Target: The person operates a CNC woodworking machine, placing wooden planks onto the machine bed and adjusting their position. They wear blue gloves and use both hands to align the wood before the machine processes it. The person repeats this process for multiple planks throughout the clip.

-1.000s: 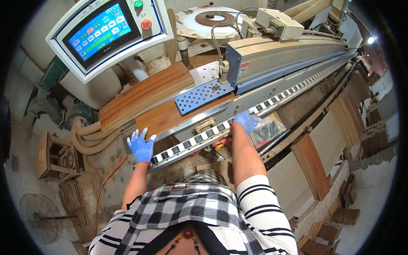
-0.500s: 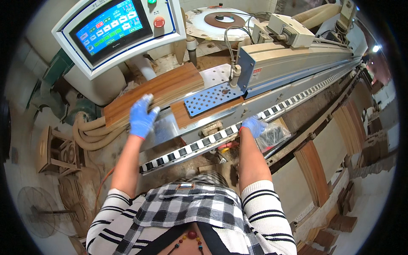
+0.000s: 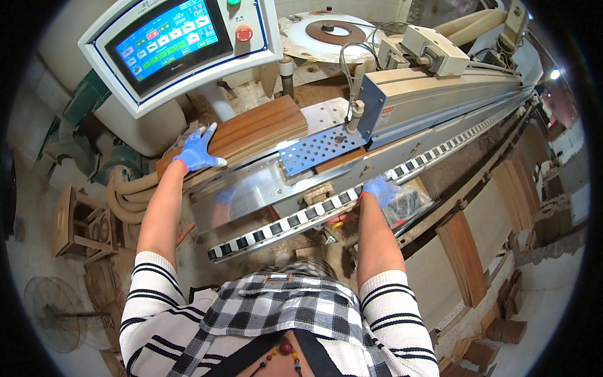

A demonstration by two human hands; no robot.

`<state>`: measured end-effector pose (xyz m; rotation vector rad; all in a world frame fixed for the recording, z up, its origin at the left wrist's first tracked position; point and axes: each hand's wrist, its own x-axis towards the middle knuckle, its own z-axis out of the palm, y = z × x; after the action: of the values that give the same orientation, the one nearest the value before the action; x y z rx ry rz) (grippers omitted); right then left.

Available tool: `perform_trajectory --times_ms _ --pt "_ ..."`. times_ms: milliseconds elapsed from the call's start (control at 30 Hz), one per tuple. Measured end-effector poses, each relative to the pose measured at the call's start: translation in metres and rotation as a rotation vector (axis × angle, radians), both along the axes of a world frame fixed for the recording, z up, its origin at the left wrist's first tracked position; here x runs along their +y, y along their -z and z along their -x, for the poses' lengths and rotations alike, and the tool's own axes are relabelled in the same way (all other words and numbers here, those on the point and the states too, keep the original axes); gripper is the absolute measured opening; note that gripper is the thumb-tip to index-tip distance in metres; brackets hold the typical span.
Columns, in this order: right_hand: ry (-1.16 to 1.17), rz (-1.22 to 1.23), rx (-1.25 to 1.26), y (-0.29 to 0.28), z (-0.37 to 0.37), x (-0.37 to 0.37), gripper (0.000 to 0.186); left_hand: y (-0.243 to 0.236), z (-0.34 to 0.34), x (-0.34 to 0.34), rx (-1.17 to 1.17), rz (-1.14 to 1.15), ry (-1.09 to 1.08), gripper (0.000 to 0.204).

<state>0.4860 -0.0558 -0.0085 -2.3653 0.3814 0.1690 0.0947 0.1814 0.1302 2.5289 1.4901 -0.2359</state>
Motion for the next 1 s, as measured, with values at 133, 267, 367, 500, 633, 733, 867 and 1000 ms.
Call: perform_trajectory --times_ms 133,267,367,500,633,733,867,1000 --pt "0.017 -0.003 -0.016 -0.005 0.003 0.002 0.066 -0.011 -0.001 -0.018 -0.019 0.022 -0.011 0.124" --pt "-0.047 0.008 0.039 0.0 -0.003 0.001 0.068 -0.003 0.022 -0.045 -0.157 -0.014 -0.084 0.123" --pt "-0.044 -0.017 0.069 -0.001 -0.003 -0.001 0.067 -0.011 0.05 -0.085 -0.224 -0.034 -0.148 0.122" --pt "-0.046 -0.002 0.083 -0.014 0.005 0.0 0.067 -0.004 0.111 -0.145 -0.245 -0.078 -0.139 0.122" --pt "-0.005 -0.03 0.039 0.008 -0.006 0.002 0.07 0.013 0.143 -0.191 -0.189 -0.04 -0.104 0.125" --pt "0.067 0.028 -0.039 0.041 -0.023 0.007 0.07 0.023 0.128 -0.204 -0.189 -0.019 -0.044 0.123" --pt "0.04 0.021 -0.002 0.034 -0.02 0.01 0.071 0.048 0.092 -0.192 -0.148 -0.006 0.032 0.117" --pt "-0.041 0.003 0.077 0.011 -0.009 0.005 0.072 0.064 0.039 -0.168 -0.149 0.042 0.019 0.107"
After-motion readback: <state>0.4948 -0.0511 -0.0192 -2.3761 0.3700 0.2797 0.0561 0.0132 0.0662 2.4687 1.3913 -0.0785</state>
